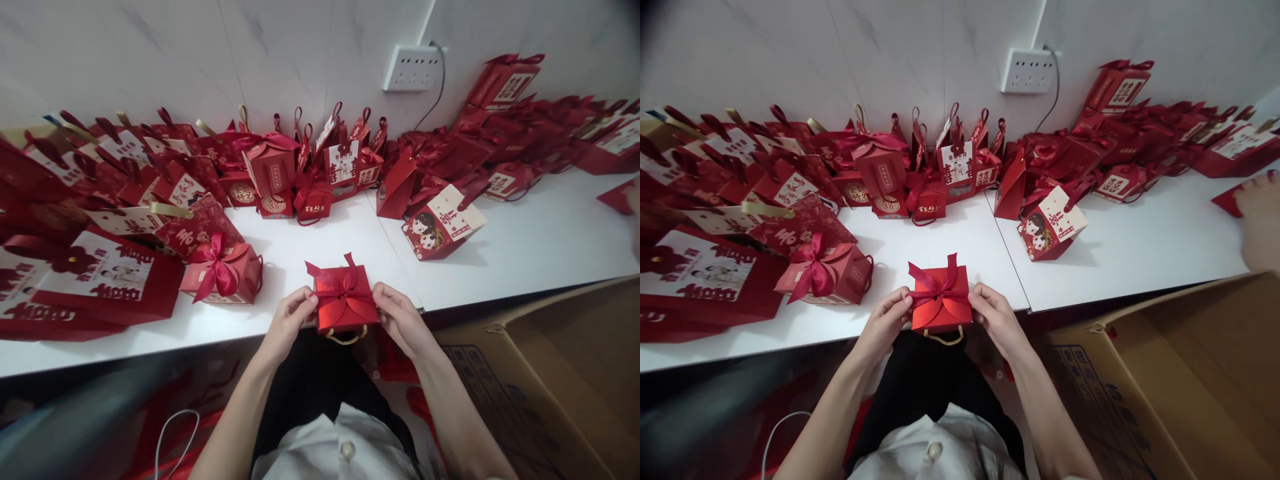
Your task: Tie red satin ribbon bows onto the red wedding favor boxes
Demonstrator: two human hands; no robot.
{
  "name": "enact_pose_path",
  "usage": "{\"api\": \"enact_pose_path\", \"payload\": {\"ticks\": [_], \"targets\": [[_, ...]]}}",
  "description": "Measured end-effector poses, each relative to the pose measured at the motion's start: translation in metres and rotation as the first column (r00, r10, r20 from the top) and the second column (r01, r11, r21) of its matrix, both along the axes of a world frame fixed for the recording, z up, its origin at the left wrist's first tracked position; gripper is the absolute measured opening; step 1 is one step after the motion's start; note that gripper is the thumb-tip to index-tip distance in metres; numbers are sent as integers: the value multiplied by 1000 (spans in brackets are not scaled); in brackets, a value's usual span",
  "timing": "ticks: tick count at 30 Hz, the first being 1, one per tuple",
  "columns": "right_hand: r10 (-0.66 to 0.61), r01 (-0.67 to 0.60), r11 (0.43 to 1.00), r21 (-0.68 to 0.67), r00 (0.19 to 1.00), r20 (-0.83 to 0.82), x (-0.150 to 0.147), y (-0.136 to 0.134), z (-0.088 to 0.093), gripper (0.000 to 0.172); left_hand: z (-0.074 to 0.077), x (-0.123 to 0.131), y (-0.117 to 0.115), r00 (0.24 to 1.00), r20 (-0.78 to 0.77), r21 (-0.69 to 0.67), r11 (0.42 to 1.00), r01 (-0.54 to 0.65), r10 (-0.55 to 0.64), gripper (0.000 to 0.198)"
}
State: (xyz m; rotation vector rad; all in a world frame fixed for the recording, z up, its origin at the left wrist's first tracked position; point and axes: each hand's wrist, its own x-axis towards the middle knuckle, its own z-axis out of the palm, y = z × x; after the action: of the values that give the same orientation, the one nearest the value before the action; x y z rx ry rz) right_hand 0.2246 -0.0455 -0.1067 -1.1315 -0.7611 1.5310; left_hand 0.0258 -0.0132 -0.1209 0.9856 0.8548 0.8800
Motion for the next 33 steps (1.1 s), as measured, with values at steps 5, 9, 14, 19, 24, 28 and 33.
{"api": "enact_pose_path", "payload": {"ticks": [5,9,14,19,24,28,33], "targets": [[-59,45,994,-95,986,-158,-3,3,-6,39,-3,-1,1,1000,0,12,1000,-4,4,36],[-96,52,985,-164,957,-274,-3,5,-9,38,-5,-4,2,998,43,16,999,47,-48,35],[-152,82,973,-216,930,-335,-5,8,-10,39,-11,-6,4,994,67,13,996,89,-90,36],[-141,96,977,-193,961,-238,-3,6,-10,40,-9,-6,6,998,-30,51,997,51,-49,38],[-169,170,985,39,985,-20,11,19,-18,37,8,-9,0,962,-271,189,980,70,-16,47],[-163,145,974,174,982,98,9,34,-25,46,20,-12,2,853,-523,252,954,160,-4,57],[-8,-32,982,184,977,213,5,1,-27,42,19,-21,25,807,-425,431,875,-219,411,43]]}}
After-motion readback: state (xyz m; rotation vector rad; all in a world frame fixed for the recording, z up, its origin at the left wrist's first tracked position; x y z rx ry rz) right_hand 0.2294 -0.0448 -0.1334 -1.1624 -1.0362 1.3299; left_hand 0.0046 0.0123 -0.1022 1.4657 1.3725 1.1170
